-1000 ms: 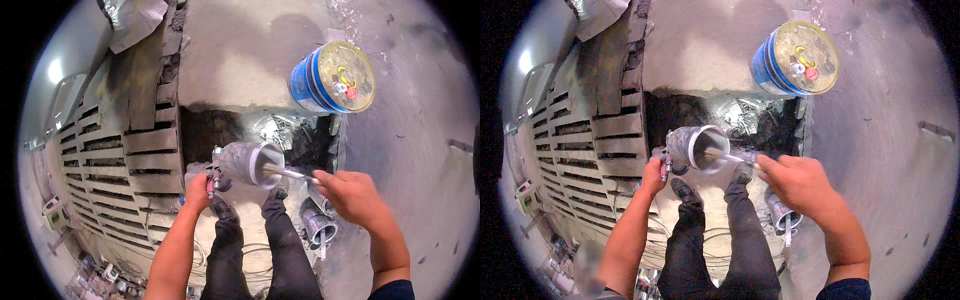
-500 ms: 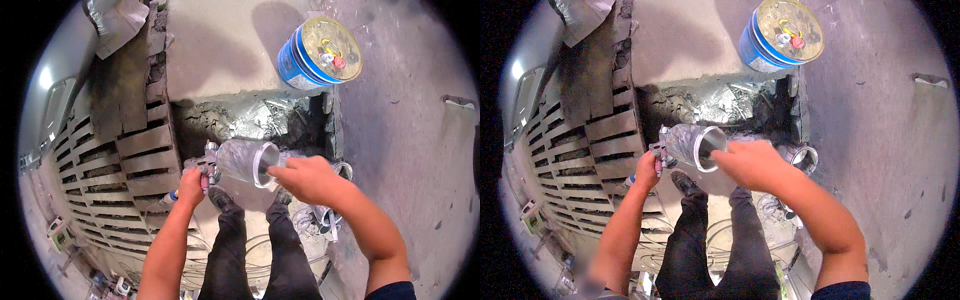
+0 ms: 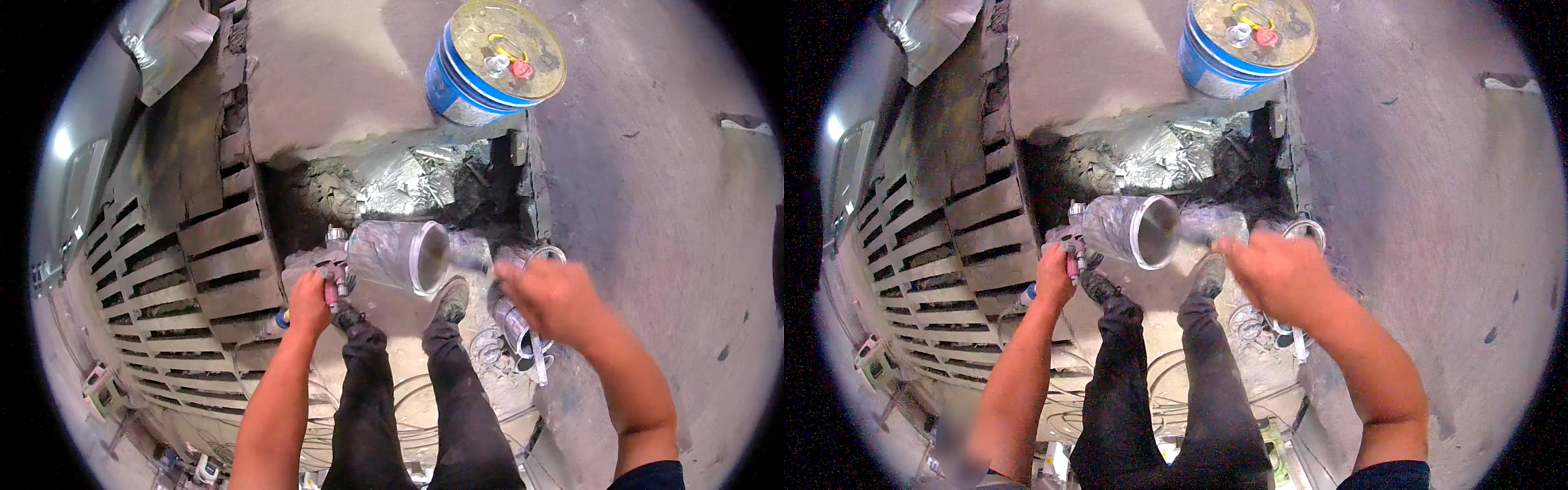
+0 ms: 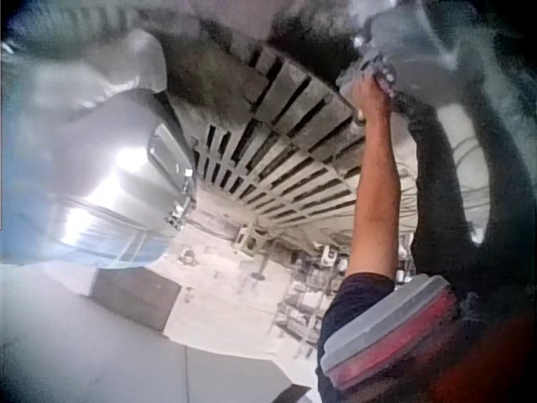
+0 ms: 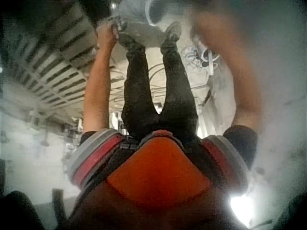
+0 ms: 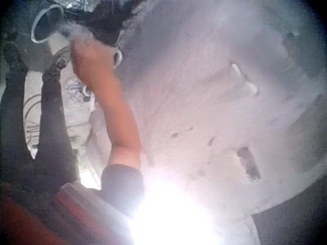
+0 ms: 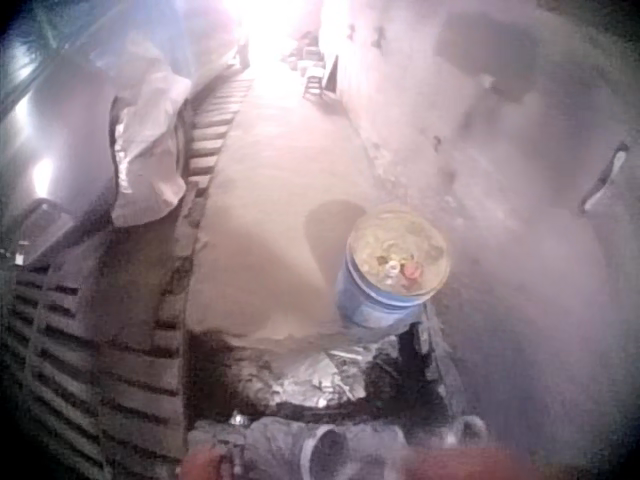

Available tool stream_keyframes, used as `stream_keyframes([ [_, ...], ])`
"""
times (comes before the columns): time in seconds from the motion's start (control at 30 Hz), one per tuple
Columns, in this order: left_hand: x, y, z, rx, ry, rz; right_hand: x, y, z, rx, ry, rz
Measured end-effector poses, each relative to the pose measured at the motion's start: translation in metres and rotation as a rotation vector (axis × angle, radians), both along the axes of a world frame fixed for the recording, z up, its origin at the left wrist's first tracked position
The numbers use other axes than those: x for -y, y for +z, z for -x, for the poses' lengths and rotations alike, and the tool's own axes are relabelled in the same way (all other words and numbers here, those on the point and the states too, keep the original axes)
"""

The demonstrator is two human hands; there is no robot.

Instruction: The person opens a paint can and uses a brush to stir the contents. They then pour the paint into a spray gun cup and continue to mix it with the brush. The person repeatedly scoops paint from the can into the cup and stirs it.

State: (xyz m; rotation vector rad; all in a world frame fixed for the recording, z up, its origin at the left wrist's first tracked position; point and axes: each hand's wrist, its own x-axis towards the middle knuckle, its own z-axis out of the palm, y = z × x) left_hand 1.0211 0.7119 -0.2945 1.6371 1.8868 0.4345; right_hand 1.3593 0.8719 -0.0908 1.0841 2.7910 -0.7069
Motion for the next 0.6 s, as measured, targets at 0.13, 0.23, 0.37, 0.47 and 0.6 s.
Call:
stream_keyframes([
  [0.13,0.003,0.007,-0.012,-0.037,-0.031,0.035,0.023,0.011,-0.004,-0.231,-0.174,0.259],
  [0.23,0.001,0.006,-0.024,0.003,-0.037,0.035,0.0,0.008,-0.017,-0.095,-0.195,0.119],
  [0.37,0.001,0.004,-0.04,0.037,-0.009,0.029,0.025,0.005,-0.033,-0.148,-0.192,0.275],
  [0.47,0.007,0.004,-0.046,-0.038,-0.053,0.061,0.015,0.013,-0.033,-0.169,-0.3,0.327],
  [0.6,0.008,0.001,-0.053,-0.02,-0.032,0.051,0.018,0.006,-0.041,0.017,-0.252,0.273],
])
